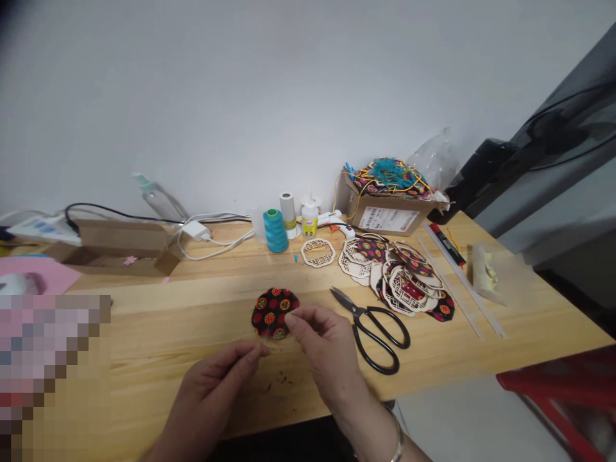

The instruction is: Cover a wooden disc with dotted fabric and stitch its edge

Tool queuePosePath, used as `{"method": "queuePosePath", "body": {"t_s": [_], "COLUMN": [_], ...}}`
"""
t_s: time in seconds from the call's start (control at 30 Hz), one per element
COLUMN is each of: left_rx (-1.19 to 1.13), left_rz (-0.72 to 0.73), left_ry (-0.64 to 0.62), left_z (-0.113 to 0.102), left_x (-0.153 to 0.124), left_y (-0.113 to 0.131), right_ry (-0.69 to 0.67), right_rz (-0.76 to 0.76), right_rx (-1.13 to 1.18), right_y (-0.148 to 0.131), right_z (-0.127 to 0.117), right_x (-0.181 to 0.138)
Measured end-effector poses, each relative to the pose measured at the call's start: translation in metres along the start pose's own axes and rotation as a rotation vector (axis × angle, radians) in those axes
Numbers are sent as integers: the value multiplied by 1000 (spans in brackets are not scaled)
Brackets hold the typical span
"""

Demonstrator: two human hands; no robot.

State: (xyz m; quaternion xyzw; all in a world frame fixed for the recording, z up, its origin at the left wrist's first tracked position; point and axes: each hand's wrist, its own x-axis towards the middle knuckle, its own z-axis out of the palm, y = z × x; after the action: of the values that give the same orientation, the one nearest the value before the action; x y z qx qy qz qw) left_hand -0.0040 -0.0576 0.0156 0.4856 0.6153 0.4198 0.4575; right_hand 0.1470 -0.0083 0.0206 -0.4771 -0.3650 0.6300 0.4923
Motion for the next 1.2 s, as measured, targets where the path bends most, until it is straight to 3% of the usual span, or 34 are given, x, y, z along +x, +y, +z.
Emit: {"method": "queuePosePath", "body": {"t_s": [0.63, 0.73, 0.83, 0.9, 0.97, 1.07, 1.2], "left_rx": [72, 48, -3, -46, -117, -275, -337], "left_rz": [28, 72, 69, 2, -75, -159, -155], "left_ry": [3, 106, 191, 151, 56, -59, -106], "left_z": [0, -6, -12, -12, -9, -2, 2], "left_x": [-2, 1, 3, 3, 1, -2, -5], "left_y": [2, 5, 12, 16, 18, 18, 16], "right_ry": [101, 49, -142, -300, -374, -289, -158], "right_rz": [-25, -181, -323, -363, -383, -343, -246], "right_rx": [1, -155, -392, -477, -477, -394, -300], "right_y": [-10, -18, -27, -30, -30, -24, -15], "right_z": [-12, -13, -10, -5, 1, 8, 10], "right_x": [1, -5, -18, -27, -32, -30, -21]}}
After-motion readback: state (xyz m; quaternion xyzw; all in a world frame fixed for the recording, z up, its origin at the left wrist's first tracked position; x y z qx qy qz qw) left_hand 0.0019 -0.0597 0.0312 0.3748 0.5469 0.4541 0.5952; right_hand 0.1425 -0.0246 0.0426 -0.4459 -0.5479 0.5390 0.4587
